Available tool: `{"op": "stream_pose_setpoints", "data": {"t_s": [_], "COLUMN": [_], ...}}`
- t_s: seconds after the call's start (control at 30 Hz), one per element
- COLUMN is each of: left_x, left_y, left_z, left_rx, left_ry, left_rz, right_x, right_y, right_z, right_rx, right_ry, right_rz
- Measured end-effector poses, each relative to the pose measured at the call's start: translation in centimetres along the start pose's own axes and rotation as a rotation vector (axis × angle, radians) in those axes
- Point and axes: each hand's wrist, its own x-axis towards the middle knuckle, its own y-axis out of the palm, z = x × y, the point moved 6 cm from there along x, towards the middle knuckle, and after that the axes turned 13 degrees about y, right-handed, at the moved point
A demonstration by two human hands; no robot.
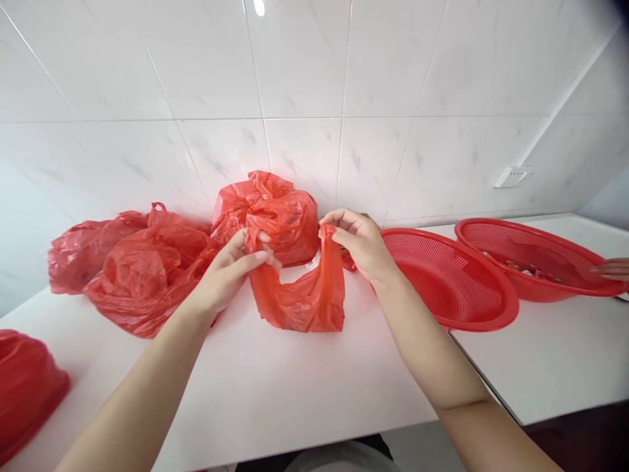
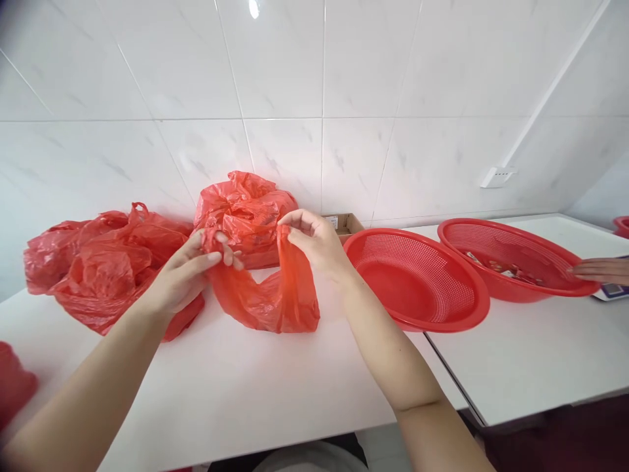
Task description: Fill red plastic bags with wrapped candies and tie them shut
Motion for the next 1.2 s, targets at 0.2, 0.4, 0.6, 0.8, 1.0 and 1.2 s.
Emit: {"op": "stream_pose_setpoints", "data": {"t_s": [0.2, 0.4, 0.6, 0.8, 1.0, 1.2], "left_x": [-0.1, 0.3, 0.2, -0.1, 0.0, -0.4], "left_y": [4.3, 3.7, 2.4, 2.9, 2.0, 2.3], "left_z": [1.2, 2.1, 2.6, 2.3, 2.2, 1.2], "left_rx": [0.278, 0.127, 0.063, 0.075, -0.015, 0.339], "left_ry": [-0.347, -0.374, -0.358, -0.353, -0.303, -0.232], "left_rz": [0.47, 0.285, 0.175, 0.301, 0.209, 0.451], "right_x": [-0.4, 0.2, -0.5, -0.7, -2.4, -2.7], "right_y": [5.3, 5.2, 3.6, 4.1, 4.4, 5.6], "right_z": [1.9, -0.3, -2.2, -1.8, -0.2, -1.7], "right_rx": [-0.413, -0.319, -0.219, -0.4, -0.352, -0.224], "right_ry": [-0.091, -0.031, 0.036, -0.071, -0.178, -0.055], "right_rz": [0.255, 0.274, 0.209, 0.108, 0.119, 0.313]}}
